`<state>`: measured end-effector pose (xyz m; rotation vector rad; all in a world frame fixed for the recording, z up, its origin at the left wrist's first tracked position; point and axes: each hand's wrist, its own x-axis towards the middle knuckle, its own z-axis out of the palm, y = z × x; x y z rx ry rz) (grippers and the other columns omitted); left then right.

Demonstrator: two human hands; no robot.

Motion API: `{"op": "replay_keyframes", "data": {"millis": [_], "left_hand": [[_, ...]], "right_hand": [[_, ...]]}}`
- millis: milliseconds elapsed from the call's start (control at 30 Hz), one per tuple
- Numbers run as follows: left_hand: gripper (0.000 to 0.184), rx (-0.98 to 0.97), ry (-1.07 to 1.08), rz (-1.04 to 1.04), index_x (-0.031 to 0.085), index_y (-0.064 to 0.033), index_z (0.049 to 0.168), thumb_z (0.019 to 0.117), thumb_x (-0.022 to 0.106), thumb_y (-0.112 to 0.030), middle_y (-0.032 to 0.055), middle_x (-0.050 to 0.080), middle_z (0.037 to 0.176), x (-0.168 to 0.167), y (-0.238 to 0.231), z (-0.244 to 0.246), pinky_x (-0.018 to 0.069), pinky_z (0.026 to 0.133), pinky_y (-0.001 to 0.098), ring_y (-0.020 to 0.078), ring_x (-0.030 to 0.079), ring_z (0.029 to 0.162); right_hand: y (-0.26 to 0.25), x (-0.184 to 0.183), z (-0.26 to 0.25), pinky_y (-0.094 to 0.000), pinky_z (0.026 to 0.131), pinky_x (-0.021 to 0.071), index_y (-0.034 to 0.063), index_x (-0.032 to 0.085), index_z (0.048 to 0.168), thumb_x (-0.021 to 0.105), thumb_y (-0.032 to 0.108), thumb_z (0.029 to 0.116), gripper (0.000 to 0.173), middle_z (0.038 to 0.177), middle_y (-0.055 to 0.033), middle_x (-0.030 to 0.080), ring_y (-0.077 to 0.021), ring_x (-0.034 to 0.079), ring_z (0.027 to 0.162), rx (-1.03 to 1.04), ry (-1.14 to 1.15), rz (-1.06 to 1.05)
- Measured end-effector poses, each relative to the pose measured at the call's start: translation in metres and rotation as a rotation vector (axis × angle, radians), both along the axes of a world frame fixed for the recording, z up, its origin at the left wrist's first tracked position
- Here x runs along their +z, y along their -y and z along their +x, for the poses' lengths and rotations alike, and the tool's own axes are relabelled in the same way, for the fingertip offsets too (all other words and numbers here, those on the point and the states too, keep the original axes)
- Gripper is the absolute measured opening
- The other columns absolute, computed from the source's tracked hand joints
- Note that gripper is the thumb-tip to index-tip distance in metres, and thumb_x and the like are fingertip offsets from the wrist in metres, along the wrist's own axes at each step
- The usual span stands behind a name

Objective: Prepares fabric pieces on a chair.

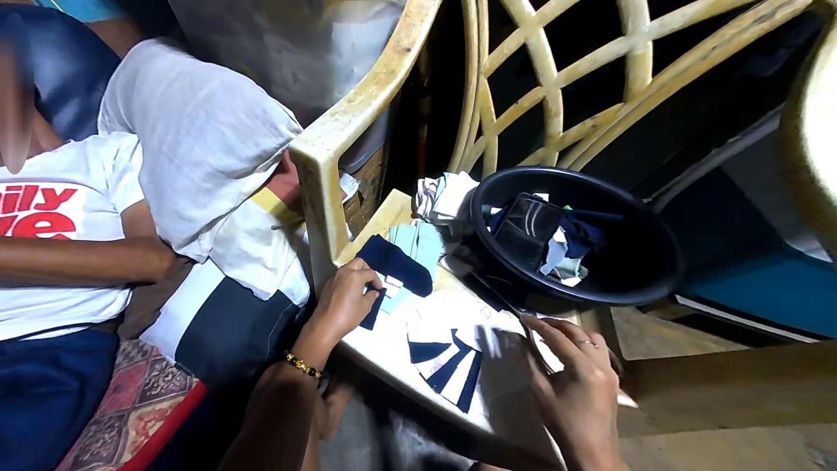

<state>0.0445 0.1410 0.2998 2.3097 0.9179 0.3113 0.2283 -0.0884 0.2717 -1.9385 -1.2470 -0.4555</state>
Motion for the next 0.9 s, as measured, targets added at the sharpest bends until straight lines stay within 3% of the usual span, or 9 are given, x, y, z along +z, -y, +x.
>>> {"op": "replay_keyframes", "data": {"millis": [67,200,433,600,767,833,900], "left_hand": [[0.013,0.005,0.02,-0.009,0.073,0.0006,0.106,0.0963,0.066,-0.005,0.016,0.065,0.117,-0.001,-0.001,0.0,0.0511,0.096,0.0426,0.0265,0.064,0.106],[0.02,-0.002,0.012,-0.006,0.072,-0.0003,0.115,0.0971,0.064,-0.004,0.0156,0.067,0.115,-0.002,-0.002,0.0,0.0506,0.096,0.0404,0.0257,0.064,0.106],[0.011,-0.005,0.047,0.009,0.074,0.0006,0.101,0.0935,0.068,-0.004,0.016,0.066,0.111,-0.002,-0.002,-0.002,0.0521,0.091,0.0428,0.0263,0.064,0.101],[0.007,-0.065,0.169,0.114,0.074,0.0024,0.088,0.0879,0.068,-0.001,0.0153,0.071,0.103,-0.009,-0.003,-0.006,0.0536,0.088,0.0422,0.0255,0.068,0.098],[0.009,-0.035,0.141,0.079,0.072,0.0013,0.09,0.0875,0.066,-0.006,0.0136,0.069,0.088,-0.004,-0.002,-0.011,0.0528,0.076,0.0432,0.0243,0.066,0.083],[0.007,0.011,0.169,0.019,0.07,-0.0006,0.089,0.0875,0.067,-0.006,0.0093,0.067,0.084,-0.001,-0.002,-0.013,0.0503,0.07,0.0356,0.0167,0.062,0.076],[0.002,0.04,0.309,-0.12,0.068,-0.0008,0.089,0.0867,0.068,-0.002,0.0024,0.064,0.081,0.005,0.001,-0.015,0.047,0.064,0.02,0.0035,0.056,0.069]], "right_hand": [[-0.002,-0.001,-0.003,-0.0558,0.085,0.0517,-0.0044,0.076,0.105,0.064,0.017,0.0897,0.029,0.102,-0.0264,0.07,-0.0477,0.064,0.099,0.024,-0.013,-0.01],[-0.007,-0.004,-0.009,-0.0531,0.087,0.0518,-0.0019,0.077,0.103,0.065,0.018,0.0893,0.027,0.1,-0.0219,0.072,-0.0446,0.065,0.099,0.063,-0.007,-0.016],[-0.012,-0.006,-0.017,-0.047,0.086,0.0525,-0.0012,0.077,0.101,0.064,0.02,0.0904,0.027,0.099,-0.0197,0.072,-0.0393,0.065,0.096,0.111,0.011,-0.008],[-0.015,-0.008,-0.02,-0.0454,0.086,0.0523,-0.0004,0.078,0.1,0.065,0.019,0.09,0.026,0.098,-0.0181,0.072,-0.0377,0.065,0.096,0.138,0.014,0.004],[-0.017,-0.009,-0.023,-0.0427,0.088,0.0528,0.0017,0.078,0.1,0.065,0.022,0.0912,0.026,0.097,-0.0159,0.072,-0.0364,0.065,0.098,0.172,0.024,0.0],[-0.018,-0.01,-0.024,-0.0403,0.089,0.0527,0.0028,0.078,0.1,0.065,0.022,0.0912,0.025,0.097,-0.0151,0.072,-0.0349,0.065,0.099,0.185,0.021,0.006],[-0.02,-0.011,-0.029,-0.0341,0.09,0.0513,0.0013,0.078,0.102,0.065,0.023,0.0908,0.027,0.098,-0.0158,0.072,-0.0292,0.065,0.099,0.228,-0.051,0.045]]}}
